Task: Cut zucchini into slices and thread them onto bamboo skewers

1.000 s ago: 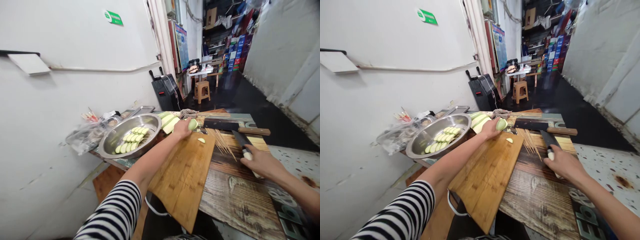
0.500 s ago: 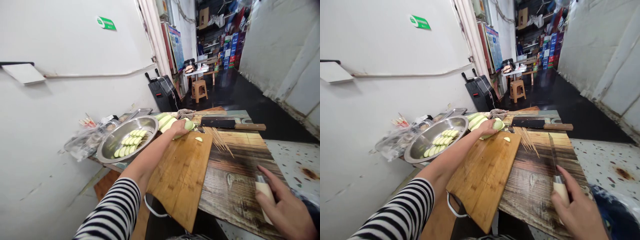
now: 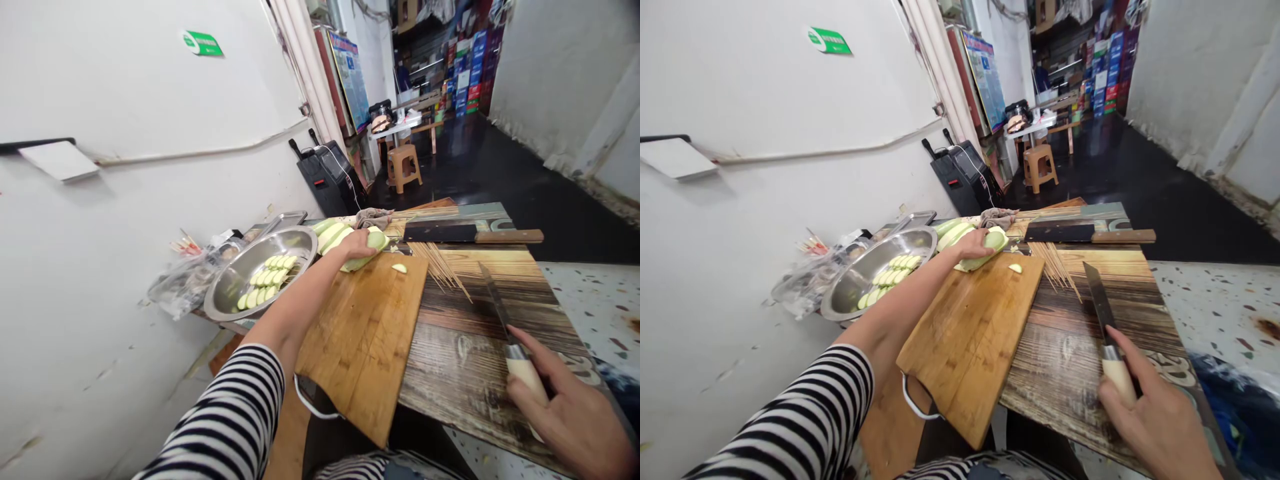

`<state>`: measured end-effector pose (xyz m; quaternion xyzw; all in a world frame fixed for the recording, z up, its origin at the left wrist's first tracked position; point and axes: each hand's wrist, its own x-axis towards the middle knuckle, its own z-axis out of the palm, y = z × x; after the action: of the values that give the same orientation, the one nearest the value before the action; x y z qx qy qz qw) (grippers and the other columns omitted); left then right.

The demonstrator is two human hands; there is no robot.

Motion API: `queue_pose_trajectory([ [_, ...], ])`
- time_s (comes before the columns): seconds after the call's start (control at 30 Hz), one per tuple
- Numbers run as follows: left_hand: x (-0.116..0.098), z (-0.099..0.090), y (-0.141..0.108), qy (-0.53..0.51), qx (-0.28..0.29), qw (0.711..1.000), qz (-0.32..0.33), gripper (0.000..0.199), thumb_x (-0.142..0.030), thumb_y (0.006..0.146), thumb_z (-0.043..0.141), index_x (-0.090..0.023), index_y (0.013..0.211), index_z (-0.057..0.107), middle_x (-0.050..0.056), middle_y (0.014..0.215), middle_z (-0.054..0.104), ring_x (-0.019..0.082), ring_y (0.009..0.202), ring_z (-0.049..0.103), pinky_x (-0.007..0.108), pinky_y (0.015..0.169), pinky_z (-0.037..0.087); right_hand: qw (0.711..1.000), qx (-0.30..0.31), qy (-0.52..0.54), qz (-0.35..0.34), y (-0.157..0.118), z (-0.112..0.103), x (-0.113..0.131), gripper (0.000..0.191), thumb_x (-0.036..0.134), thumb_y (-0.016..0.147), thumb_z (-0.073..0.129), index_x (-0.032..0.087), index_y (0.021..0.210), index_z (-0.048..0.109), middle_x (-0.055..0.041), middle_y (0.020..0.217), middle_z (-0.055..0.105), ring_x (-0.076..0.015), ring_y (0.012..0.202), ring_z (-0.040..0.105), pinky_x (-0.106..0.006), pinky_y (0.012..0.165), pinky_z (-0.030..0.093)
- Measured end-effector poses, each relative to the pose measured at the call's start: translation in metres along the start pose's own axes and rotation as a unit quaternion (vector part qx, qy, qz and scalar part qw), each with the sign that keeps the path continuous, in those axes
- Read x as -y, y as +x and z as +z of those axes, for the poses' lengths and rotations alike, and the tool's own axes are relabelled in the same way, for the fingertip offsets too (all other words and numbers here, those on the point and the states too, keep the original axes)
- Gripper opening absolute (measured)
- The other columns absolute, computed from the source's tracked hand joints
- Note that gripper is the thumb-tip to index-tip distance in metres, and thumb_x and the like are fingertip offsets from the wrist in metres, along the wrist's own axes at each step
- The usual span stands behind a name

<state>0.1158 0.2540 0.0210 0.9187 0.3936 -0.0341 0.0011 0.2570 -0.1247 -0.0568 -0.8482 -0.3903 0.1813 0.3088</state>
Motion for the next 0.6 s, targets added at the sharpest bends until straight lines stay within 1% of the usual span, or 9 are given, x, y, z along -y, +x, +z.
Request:
queue_pose_trajectory([
  [0.1,0.0,-0.001,-0.001,-0.007,0.003,1.0,0.0,0.066,-0.05,0.073,0.057,-0.011,0.126,0.046,0.013,0.126,0.056,0.024,0.112,0.055,0.028,0.093,0.042,1.0,0.0,0.009,0.004,0.0,-0.001,0.002,0.063,0.048,0.072,0.04,0.034,0.134,0.04,-0.0047,0.083,0.068,-0.0331,0.067,0.064,-0.044,0.067,0.049],
  [0.23,0.001,-0.005,-0.003,-0.022,-0.003,1.0,-0.004,0.065,-0.05,0.072,0.058,-0.011,0.124,0.047,0.013,0.124,0.057,0.024,0.111,0.056,0.027,0.092,0.043,1.0,0.002,0.016,0.003,0.001,-0.001,0.003,0.063,0.048,0.07,0.041,0.037,0.132,0.04,-0.0046,0.082,0.067,-0.0337,0.063,0.062,-0.046,0.066,0.049],
  [0.37,0.003,-0.014,-0.006,-0.033,-0.039,0.999,-0.018,0.063,-0.048,0.074,0.056,-0.012,0.125,0.044,0.013,0.124,0.057,0.023,0.108,0.057,0.028,0.09,0.044,1.0,0.007,0.003,0.008,0.001,-0.001,0.003,0.064,0.048,0.072,0.04,0.035,0.134,0.038,-0.0041,0.075,0.066,-0.0347,0.066,0.064,-0.046,0.066,0.049],
  [0.47,0.002,-0.02,-0.007,-0.03,-0.06,0.997,-0.022,0.063,-0.041,0.071,0.061,-0.011,0.124,0.044,0.014,0.123,0.057,0.025,0.111,0.055,0.03,0.092,0.043,1.0,0.011,-0.002,0.017,0.001,-0.001,0.005,0.066,0.048,0.071,0.039,0.033,0.135,0.04,-0.0046,0.073,0.066,-0.0357,0.073,0.065,-0.045,0.067,0.049],
  [0.53,0.0,-0.025,-0.009,-0.027,-0.073,0.997,-0.023,0.063,-0.035,0.069,0.063,-0.011,0.124,0.044,0.015,0.123,0.057,0.026,0.112,0.054,0.031,0.093,0.043,1.0,0.016,-0.001,0.024,0.001,-0.001,0.006,0.066,0.049,0.071,0.038,0.032,0.134,0.041,-0.0047,0.073,0.067,-0.0348,0.07,0.065,-0.045,0.067,0.05],
  [0.6,-0.005,-0.032,-0.016,-0.027,-0.094,0.995,-0.016,0.062,-0.034,0.069,0.062,-0.011,0.124,0.044,0.015,0.121,0.058,0.027,0.111,0.054,0.032,0.093,0.043,1.0,0.016,-0.007,0.022,0.002,-0.001,0.003,0.065,0.05,0.072,0.038,0.033,0.135,0.039,-0.0043,0.076,0.068,-0.0326,0.065,0.065,-0.044,0.066,0.05],
])
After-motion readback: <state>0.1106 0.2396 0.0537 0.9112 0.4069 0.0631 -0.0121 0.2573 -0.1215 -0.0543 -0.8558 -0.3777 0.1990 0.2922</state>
